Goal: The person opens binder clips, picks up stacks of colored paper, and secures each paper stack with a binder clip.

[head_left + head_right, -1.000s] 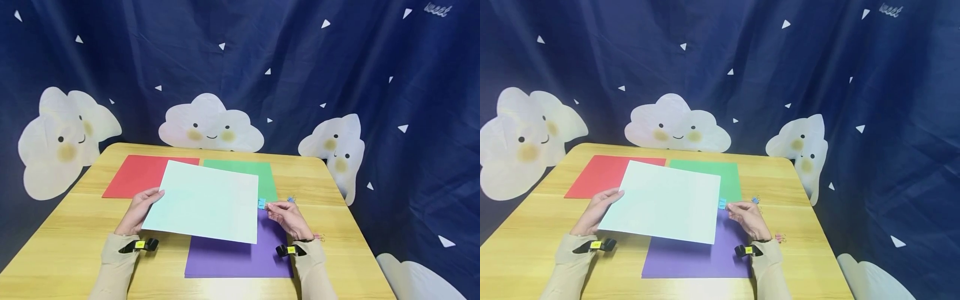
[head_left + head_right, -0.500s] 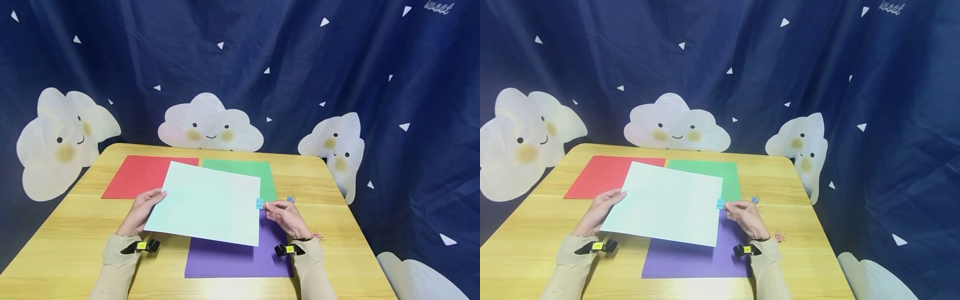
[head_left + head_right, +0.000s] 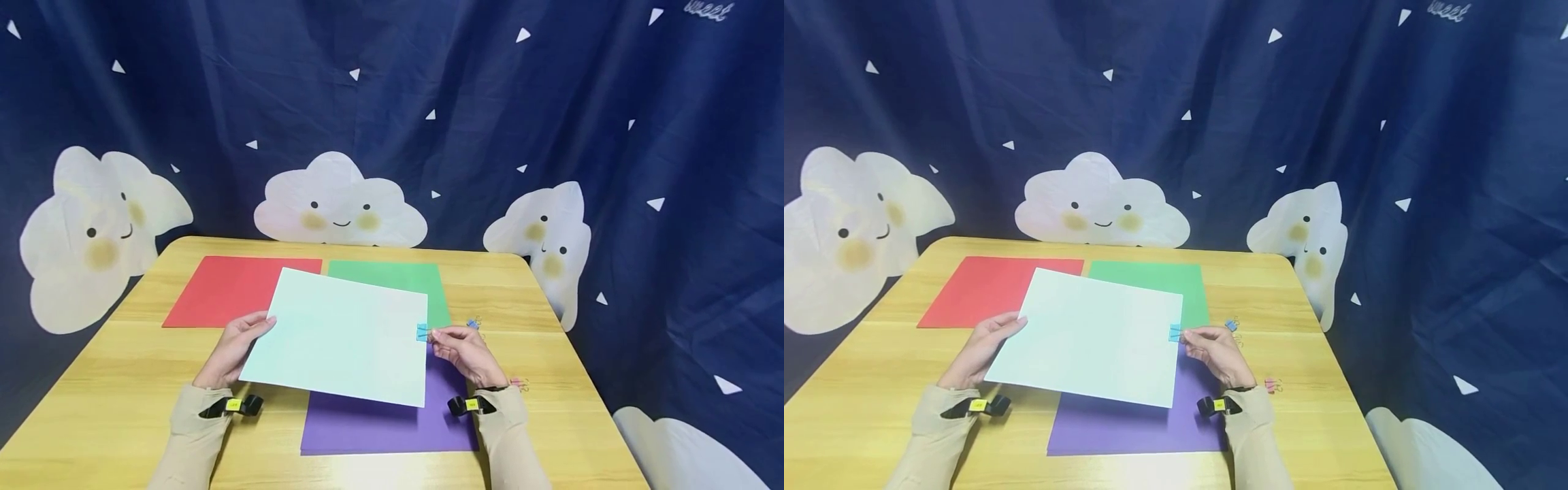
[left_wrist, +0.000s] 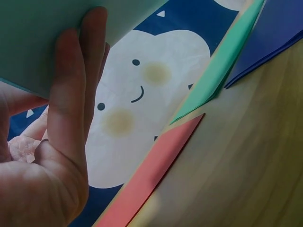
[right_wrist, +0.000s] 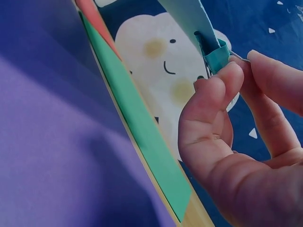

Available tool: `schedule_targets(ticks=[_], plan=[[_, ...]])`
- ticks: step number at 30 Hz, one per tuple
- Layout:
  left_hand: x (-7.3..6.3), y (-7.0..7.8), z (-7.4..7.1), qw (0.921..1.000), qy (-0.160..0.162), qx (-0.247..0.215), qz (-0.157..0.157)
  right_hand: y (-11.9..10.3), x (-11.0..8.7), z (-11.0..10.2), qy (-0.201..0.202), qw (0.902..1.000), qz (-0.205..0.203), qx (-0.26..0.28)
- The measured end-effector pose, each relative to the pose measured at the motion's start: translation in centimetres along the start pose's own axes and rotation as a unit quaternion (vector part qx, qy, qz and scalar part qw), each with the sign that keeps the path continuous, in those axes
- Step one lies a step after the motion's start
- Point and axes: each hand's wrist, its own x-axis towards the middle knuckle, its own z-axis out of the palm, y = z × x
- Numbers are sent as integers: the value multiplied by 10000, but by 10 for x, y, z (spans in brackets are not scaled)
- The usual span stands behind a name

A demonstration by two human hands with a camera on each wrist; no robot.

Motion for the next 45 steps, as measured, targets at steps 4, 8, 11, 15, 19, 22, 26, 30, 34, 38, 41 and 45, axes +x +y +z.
schedule_targets(ticks=[4,8,11,15,19,22,26,30,34,38,41,45], plan=[[0,-1,-1,10000,-12,-75,-8,2,3,-1,54,10000,-40,-54],[-1,-2,-2,9995,-174,-254,-2,6,4,-1,204,9997,-70,-106],[-2,-3,-2,9991,-277,-318,32,9,4,-1,319,9993,-86,-168],[-1,-4,-1,9991,-286,-286,81,10,3,-2,469,9987,-87,-205],[0,-4,1,9993,-228,-295,57,8,1,-1,639,9978,-46,-166],[1,-4,2,9993,-180,-329,38,6,0,-1,663,9977,-50,-110],[0,-3,2,9993,-172,-326,48,5,0,0,561,9984,-69,-36],[-3,-2,-1,9993,-169,-329,86,6,1,0,506,9987,-36,73],[-1,-2,-1,9996,-111,-273,26,8,1,-4,497,9986,-49,195],[-2,-2,-2,9998,46,-168,-58,9,1,-5,425,9987,-126,234],[-3,-1,-3,9997,175,-81,-114,9,1,-4,415,9989,-113,205],[-3,-1,-3,9996,213,-44,-180,7,1,-2,505,9986,-65,167]])
